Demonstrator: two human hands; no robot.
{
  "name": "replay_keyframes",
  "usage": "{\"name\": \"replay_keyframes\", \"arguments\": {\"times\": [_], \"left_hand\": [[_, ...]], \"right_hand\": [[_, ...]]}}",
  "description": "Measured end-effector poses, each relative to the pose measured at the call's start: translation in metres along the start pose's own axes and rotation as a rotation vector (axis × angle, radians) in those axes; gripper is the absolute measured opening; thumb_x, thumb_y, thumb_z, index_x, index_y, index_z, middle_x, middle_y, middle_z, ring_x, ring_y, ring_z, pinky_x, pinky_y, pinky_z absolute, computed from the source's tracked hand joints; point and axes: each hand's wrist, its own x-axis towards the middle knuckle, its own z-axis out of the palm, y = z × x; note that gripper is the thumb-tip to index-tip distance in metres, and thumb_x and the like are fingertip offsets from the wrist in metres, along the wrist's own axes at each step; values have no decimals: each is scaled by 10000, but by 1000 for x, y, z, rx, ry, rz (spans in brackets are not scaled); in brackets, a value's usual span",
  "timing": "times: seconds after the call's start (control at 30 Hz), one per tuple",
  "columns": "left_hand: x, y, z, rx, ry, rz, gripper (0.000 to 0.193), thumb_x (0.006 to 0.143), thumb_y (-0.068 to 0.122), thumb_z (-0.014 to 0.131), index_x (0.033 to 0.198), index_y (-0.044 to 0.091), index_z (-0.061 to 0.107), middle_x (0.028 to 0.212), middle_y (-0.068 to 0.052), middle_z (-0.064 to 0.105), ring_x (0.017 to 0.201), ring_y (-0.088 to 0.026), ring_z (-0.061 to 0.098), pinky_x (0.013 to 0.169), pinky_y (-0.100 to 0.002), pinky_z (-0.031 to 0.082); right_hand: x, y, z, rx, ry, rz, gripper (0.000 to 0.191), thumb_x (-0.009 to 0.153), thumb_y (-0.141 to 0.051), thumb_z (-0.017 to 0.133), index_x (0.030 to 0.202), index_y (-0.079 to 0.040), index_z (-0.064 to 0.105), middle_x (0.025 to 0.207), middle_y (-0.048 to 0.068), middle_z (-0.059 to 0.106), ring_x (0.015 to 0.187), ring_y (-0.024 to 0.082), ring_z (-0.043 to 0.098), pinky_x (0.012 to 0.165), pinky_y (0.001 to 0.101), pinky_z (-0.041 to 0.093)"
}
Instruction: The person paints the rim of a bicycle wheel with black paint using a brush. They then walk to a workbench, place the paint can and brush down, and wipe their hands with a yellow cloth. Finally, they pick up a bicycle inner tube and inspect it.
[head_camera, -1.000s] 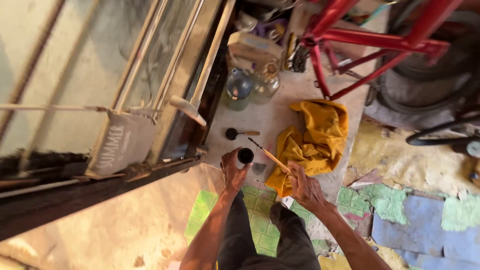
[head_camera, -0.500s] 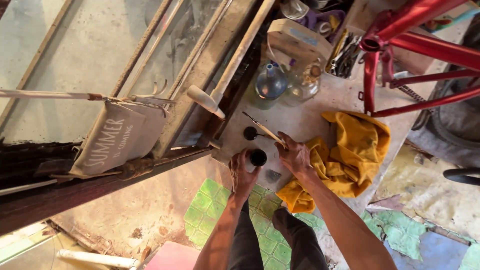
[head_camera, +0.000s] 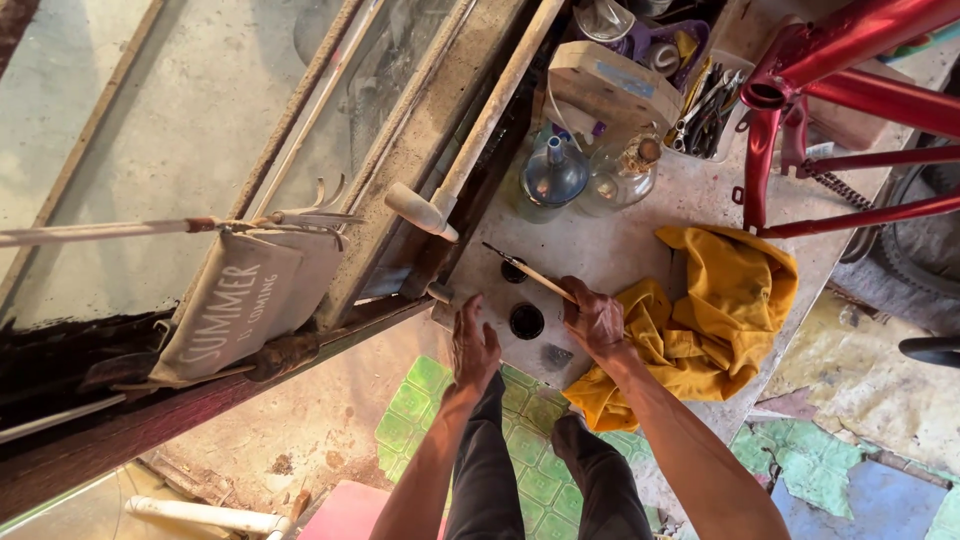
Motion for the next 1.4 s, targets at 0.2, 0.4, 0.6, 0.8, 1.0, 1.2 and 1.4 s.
{"name": "replay_keyframes", "arguments": {"times": [0.2,0.4,0.6,0.8,1.0,1.2,1.4], "left_hand": [[30,-11,8,-99,-59,-155,439,935,106,644,1364,42,570,1240,-175,692,1112,-308,682,962,-426,536],[65,-18,9,-647,-126,-353,457,973,208,692,1380,10,629,1360,-136,692,1231,-240,657,1077,-372,485],[59,18,-20,-1135,-290,-525,573,948,260,685,1451,20,554,1389,-120,655,1204,-239,658,1072,-376,499],[48,57,-35,-1310,-350,-515,581,983,342,651,1420,-29,559,1257,-184,710,1148,-321,708,1047,-450,548],[43,70,-36,-1336,-359,-533,558,989,362,649,1383,-24,567,1200,-196,726,1146,-341,709,1031,-465,560],[37,73,-36,-1381,-353,-560,508,984,327,673,1343,-26,604,1184,-193,727,1125,-323,720,1020,-470,571],[33,74,-35,-1371,-325,-622,458,957,282,706,1282,-35,642,1156,-191,738,1085,-316,734,993,-460,593]], "right_hand": [[-16,8,-5,72,33,17,234,905,-146,692,1133,-153,741,706,117,713,603,313,695,596,424,562],[-18,-15,-23,162,28,124,204,901,-160,713,1099,-145,760,645,124,686,510,278,659,515,395,521],[-21,-47,-52,230,61,51,171,916,-132,727,1079,-85,748,649,144,679,505,251,672,487,363,515],[-26,-67,-72,298,105,-27,164,910,-74,719,1074,-64,732,705,151,696,534,242,683,488,352,508],[-32,-66,-84,337,19,-24,263,869,-15,663,1123,-57,718,681,145,665,518,221,653,490,340,505],[-36,-63,-83,274,53,-40,199,900,-41,692,1091,-74,737,667,170,630,514,228,635,481,349,490],[-42,-61,-78,238,50,20,157,917,-92,722,1070,-75,754,595,151,608,459,233,604,452,363,466]]}}
